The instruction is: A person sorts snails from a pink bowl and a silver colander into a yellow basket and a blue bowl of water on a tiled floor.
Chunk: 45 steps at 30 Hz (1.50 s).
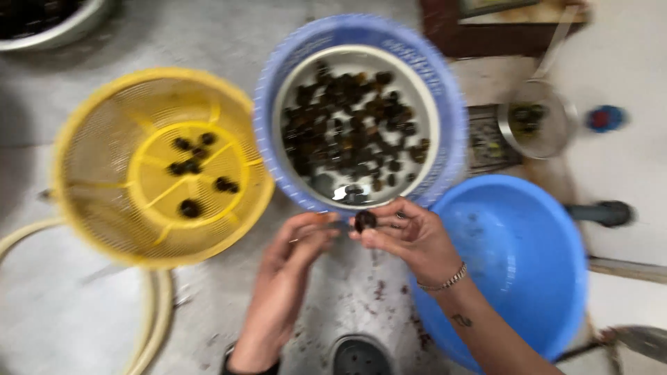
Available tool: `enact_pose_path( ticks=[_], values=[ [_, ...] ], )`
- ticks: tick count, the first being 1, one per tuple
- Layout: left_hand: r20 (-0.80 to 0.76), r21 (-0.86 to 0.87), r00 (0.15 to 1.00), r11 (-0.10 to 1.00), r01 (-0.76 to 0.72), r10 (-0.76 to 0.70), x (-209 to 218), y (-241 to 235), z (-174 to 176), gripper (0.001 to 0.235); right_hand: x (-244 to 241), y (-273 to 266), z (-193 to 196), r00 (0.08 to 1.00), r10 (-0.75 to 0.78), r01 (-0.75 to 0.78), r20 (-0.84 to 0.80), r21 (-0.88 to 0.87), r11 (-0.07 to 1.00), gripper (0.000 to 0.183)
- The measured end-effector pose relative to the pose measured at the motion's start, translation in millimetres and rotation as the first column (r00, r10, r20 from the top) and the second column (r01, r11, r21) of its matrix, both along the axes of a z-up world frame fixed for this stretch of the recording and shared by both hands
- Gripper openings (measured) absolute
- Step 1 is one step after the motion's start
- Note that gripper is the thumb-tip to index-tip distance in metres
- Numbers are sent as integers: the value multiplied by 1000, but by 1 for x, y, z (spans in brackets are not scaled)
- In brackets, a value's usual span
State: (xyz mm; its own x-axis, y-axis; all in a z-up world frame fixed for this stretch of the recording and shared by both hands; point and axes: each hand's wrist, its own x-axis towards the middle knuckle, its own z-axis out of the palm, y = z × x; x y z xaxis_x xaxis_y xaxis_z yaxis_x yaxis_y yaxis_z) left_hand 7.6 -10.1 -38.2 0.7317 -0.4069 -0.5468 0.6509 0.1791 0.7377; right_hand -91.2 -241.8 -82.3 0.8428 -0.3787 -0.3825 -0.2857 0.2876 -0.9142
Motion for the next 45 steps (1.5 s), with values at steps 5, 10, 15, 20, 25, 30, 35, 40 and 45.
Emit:
enact_pose_path(
  ticks=[5, 10, 15, 20, 25, 30, 35, 40, 45],
  values=[
    [-82, 23, 996, 999, -36, 38, 0, 4, -15, 22, -9, -117, -25, 961, -276, 276, 0, 41, 960, 36],
    [-134, 63, 991, 998, -14, 23, 2, 2, -20, 22, 0, -247, -15, 753, -630, 658, -191, 249, 711, 51],
    [-107, 66, 994, 998, 18, -11, 3, 3, -20, 21, 6, -291, 12, 571, -813, 796, -112, 318, 515, 44],
    [-113, 57, 993, 998, -11, 18, 2, 7, -24, 18, 40, -234, 43, 809, -570, 533, -144, -229, 814, 44],
    [-121, 67, 993, 998, -2, 10, 2, 5, -17, 18, 81, -213, 5, 781, 124, -625, -613, -761, 173, 23],
    [-115, 72, 993, 997, -4, 12, 0, 6, -11, 17, 115, -165, -2, 462, 73, -884, -884, -465, -39, 32],
    [-99, 80, 995, 997, -8, 16, -1, 10, -12, 17, 125, -150, -32, 332, 53, -936, -942, -336, -108, 49],
    [-96, 71, 995, 997, -1, 8, -2, 12, -16, 16, 125, -146, -48, 263, 9, -947, -965, -260, -191, 47],
    [-83, 82, 997, 997, 9, -2, -2, 10, -17, 17, 120, -137, -8, 332, 119, -943, -936, -334, 1, 35]
  ],
)
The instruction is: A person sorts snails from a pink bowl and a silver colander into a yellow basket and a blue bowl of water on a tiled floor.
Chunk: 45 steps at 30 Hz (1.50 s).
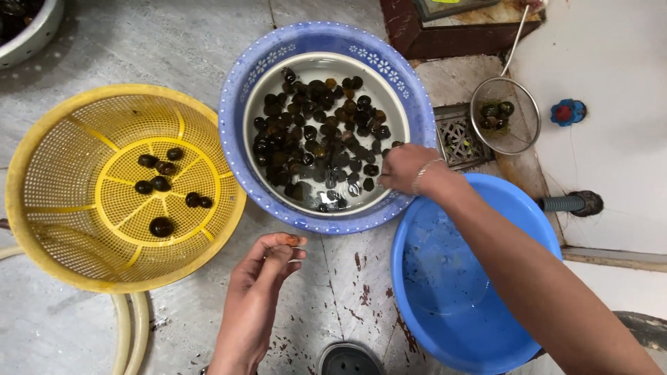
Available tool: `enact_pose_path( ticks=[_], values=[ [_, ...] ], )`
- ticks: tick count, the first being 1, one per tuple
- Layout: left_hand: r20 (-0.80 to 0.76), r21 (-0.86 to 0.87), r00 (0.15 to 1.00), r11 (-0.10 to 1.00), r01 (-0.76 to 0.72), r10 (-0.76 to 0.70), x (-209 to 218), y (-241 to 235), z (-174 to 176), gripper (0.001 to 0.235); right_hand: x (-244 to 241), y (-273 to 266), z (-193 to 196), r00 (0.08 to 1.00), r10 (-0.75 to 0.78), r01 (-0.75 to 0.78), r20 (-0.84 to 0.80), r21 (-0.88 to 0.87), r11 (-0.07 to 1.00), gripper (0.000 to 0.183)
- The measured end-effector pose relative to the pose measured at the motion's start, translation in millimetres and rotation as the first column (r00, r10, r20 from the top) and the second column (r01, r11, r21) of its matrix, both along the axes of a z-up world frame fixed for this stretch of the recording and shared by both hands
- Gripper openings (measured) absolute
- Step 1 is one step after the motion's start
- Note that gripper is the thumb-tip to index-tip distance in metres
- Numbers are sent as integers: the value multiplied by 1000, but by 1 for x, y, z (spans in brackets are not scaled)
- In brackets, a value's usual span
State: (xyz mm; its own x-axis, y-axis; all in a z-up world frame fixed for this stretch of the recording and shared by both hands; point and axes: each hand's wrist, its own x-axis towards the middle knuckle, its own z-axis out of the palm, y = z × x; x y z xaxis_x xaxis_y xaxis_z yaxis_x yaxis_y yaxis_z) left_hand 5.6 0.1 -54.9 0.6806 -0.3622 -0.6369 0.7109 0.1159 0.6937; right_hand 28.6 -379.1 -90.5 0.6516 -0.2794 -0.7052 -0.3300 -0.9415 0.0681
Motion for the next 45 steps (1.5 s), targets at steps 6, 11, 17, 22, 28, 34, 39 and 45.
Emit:
enact_pose_path(
  ticks=[6, 11, 17, 22, 28, 34, 39, 45],
  values=[
    [310, 196, 937, 975, 104, -162, -10, -5, -11, 22, -45, 33, 28, 766, -614, 260, 188, 784, 564, 28],
    [649, 189, 749, 982, 12, -134, -16, -15, 9, 22, -87, 108, 46, 613, -766, 286, -191, 958, -10, 44],
    [703, 215, 689, 976, 27, -174, -13, -13, 36, 23, -105, 140, 47, 592, -747, 293, -301, 945, -148, 49],
    [678, 219, 710, 974, 55, -192, -10, -9, 35, 23, -104, 147, 54, 608, -739, 285, -291, 948, -139, 48],
    [658, 249, 724, 967, 52, -208, -9, -8, 40, 23, -101, 150, 54, 655, -718, 277, -234, 959, -59, 41],
    [655, 210, 733, 976, 57, -184, -8, -7, 39, 20, -101, 149, 55, 671, -707, 261, -222, 964, -55, 45],
    [632, 194, 752, 977, 82, -189, -8, -7, 38, 22, -105, 148, 46, 664, -714, 232, -223, 969, -87, 33],
    [642, 196, 747, 979, 58, -173, -8, -7, 36, 25, -105, 150, 46, 640, -735, 229, -224, 969, -96, 32]
  ],
)
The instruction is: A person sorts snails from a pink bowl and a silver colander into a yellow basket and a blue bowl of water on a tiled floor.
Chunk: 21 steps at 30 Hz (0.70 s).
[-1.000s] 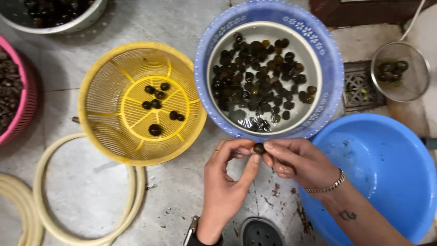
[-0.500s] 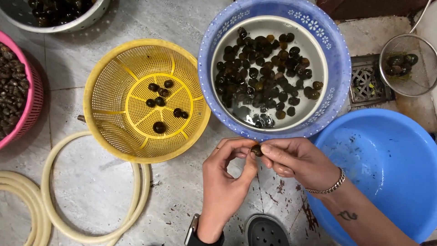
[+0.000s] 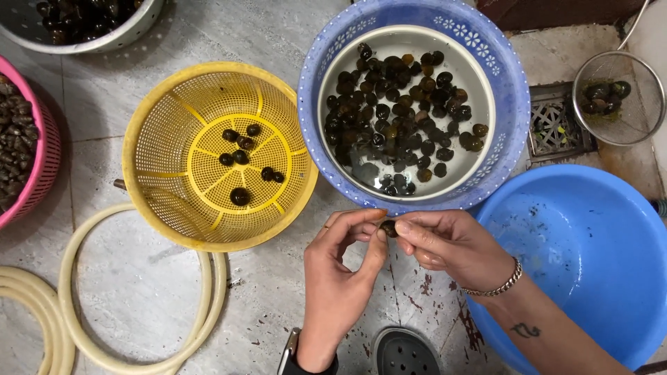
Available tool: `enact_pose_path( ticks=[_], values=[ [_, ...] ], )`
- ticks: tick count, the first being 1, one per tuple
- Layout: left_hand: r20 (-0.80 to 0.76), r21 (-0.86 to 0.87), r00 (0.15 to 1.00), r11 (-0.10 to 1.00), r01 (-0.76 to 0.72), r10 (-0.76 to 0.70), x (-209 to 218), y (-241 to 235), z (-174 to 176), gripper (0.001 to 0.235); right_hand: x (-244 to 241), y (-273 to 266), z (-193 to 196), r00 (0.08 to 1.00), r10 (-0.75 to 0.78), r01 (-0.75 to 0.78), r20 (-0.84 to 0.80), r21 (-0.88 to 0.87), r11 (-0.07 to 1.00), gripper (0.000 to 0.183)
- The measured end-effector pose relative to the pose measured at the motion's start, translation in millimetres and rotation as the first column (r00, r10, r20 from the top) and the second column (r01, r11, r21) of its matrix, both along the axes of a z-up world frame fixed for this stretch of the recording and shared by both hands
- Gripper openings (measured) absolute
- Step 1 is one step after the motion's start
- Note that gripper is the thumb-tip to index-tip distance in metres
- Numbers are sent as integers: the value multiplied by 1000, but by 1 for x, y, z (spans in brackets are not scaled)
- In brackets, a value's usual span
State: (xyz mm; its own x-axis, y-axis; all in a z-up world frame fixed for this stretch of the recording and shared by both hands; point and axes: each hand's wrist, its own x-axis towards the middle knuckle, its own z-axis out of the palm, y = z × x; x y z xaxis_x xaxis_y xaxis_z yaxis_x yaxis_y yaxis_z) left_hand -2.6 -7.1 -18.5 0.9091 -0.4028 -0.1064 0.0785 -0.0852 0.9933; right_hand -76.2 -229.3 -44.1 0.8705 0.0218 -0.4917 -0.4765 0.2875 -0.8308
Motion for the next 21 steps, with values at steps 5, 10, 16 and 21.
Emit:
enact_pose_path(
  ticks=[5, 10, 16, 21],
  values=[
    [71, -2, 997, 999, -36, 36, -2, 1, 1, 21, -1, 2, 1, 1000, -16, 16, 3, -36, 999, 36],
    [97, 69, 995, 997, -44, 37, -3, 0, 4, 20, -2, 4, 7, 1000, -9, 10, 15, -76, 997, 34],
    [95, 76, 995, 996, -44, 37, -4, 1, 5, 19, -2, 5, 6, 999, -19, 16, -30, -88, 996, 32],
    [100, 94, 995, 995, -39, 30, -5, 1, 3, 19, -2, 6, 9, 999, -15, 10, -48, -104, 995, 33]
  ],
)
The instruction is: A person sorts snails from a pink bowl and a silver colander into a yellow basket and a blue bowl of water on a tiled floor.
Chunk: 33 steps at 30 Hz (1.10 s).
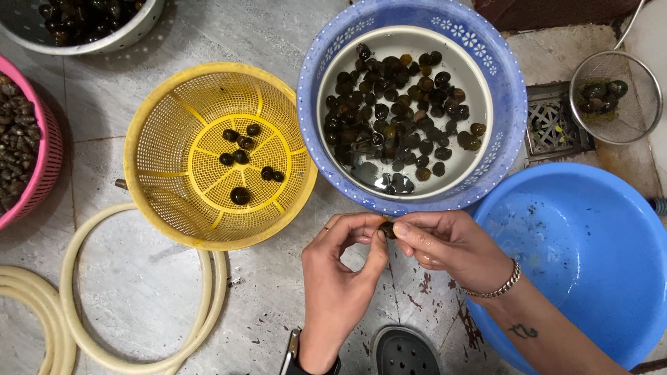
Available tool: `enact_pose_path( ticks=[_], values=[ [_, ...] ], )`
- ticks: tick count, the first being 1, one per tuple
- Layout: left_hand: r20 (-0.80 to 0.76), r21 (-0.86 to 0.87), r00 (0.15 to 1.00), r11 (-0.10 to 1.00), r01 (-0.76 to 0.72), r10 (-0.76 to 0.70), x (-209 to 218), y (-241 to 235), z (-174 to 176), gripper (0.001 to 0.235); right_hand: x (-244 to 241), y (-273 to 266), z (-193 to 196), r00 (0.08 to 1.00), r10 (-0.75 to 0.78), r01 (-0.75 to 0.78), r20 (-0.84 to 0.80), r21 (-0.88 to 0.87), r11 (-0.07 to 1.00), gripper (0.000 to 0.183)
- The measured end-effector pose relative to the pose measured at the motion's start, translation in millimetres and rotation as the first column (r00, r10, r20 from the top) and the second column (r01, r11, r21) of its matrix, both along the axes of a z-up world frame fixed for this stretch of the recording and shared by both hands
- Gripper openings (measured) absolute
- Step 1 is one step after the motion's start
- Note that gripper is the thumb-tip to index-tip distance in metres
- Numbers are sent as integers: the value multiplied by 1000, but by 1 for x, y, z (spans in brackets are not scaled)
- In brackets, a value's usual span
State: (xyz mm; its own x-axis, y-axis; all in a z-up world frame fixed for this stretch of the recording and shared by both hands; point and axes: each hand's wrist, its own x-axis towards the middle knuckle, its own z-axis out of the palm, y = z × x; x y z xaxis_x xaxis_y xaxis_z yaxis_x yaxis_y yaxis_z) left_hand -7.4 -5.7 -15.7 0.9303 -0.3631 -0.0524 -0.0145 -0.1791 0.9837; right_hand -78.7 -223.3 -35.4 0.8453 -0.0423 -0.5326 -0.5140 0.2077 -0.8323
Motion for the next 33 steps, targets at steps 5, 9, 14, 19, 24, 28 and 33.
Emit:
enact_pose_path(
  ticks=[5, 9, 14, 19, 24, 28, 33],
  values=[
    [-13, 4, 1000, 1000, 25, -25, 1, 2, 1, 21, -1, 0, -3, 1000, 5, -5, -9, 3, 1000, 33],
    [-36, -20, 999, 999, 41, -41, 2, 1, 0, 20, -1, -1, -6, 998, 31, -32, 55, 18, 999, 44],
    [-46, -15, 997, 998, 60, -61, 3, 2, -6, 21, -3, 3, -12, 999, -4, 2, 49, 41, 999, 39],
    [-133, -65, 986, 993, 94, -102, 3, 1, -9, 32, -1, 4, -11, 1000, -15, 15, 11, 54, 998, 42],
    [-160, -112, 974, 983, 146, -162, 4, 2, -18, 39, -3, 4, -22, 999, -32, 31, 7, 120, 992, 41],
    [-149, -72, 975, 985, 157, -166, 4, 3, -25, 38, -4, 2, -29, 1000, -26, 24, 15, 136, 990, 41],
    [-129, -54, 976, 984, 168, -174, 6, 2, -25, 39, -4, 2, -27, 999, -43, 42, 4, 150, 988, 42]
  ],
)
